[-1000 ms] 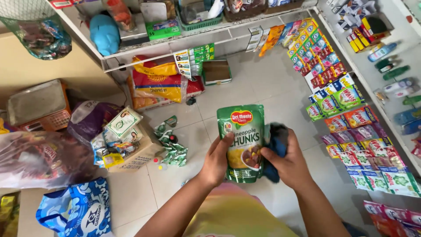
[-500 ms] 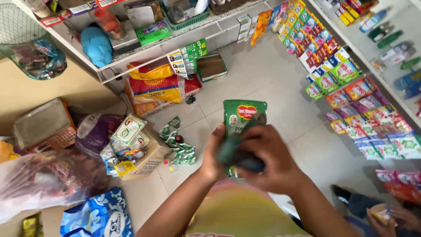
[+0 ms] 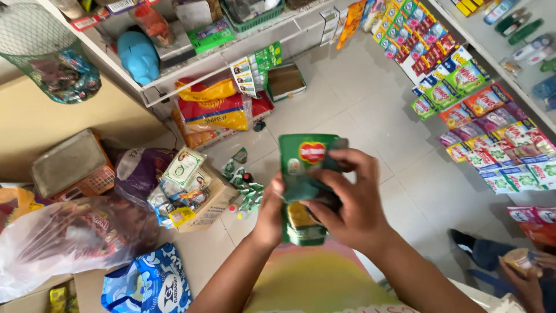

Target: Cleaning and wiping down various food pouches with a rag before restocking them on shelves in a grocery store.

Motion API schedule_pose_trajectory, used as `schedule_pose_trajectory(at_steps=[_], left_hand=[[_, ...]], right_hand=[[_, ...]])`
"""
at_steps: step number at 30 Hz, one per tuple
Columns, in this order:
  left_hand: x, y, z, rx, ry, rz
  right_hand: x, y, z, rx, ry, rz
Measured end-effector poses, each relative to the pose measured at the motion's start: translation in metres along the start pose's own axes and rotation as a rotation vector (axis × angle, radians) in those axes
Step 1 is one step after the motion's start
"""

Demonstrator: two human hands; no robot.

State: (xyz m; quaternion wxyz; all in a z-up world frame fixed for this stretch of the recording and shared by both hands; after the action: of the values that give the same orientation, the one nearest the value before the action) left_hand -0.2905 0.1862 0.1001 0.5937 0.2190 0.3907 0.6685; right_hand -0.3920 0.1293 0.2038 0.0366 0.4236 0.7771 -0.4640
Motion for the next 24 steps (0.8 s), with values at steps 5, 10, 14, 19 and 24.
schedule_pose_trajectory(at_steps=[5,10,14,19,24], left_hand=[[-0.001,-0.025,-0.003,0.152,-0.041,0.188],[-0.002,-0.041,-0.009,0.393,-0.014,0.202],[0.013,-0.031,-0.024,0.295,-0.118,0.181],[0.016,-0.016,-0.029,0.166,-0.210,0.183],[0.008,-0.032,-0.015,0.235,-0.130,0.245]], right_hand=[[0.002,0.017,-0.006,-0.054,-0.090,-0.121],[0.019,0.028,-0.015,-0.192,-0.185,-0.258],[-0.004,0.023,-0.008,-0.089,-0.208,-0.204],[-0.016,0.014,-0.002,0.084,-0.088,-0.063],[0.033,0.028,-0.015,-0.118,-0.129,-0.124]])
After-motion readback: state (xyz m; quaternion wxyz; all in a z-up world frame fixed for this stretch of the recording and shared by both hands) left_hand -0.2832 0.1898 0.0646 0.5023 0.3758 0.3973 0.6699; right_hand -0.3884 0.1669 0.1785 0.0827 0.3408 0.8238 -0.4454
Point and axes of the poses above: each hand's wrist, its own x-axis away from the middle knuckle, its own y-axis out of the palm, z = x × y, the point moved 7 cm from there along -x, towards the middle knuckle, and after that the axes turned 7 degrees about y, right-handed, at the moved point
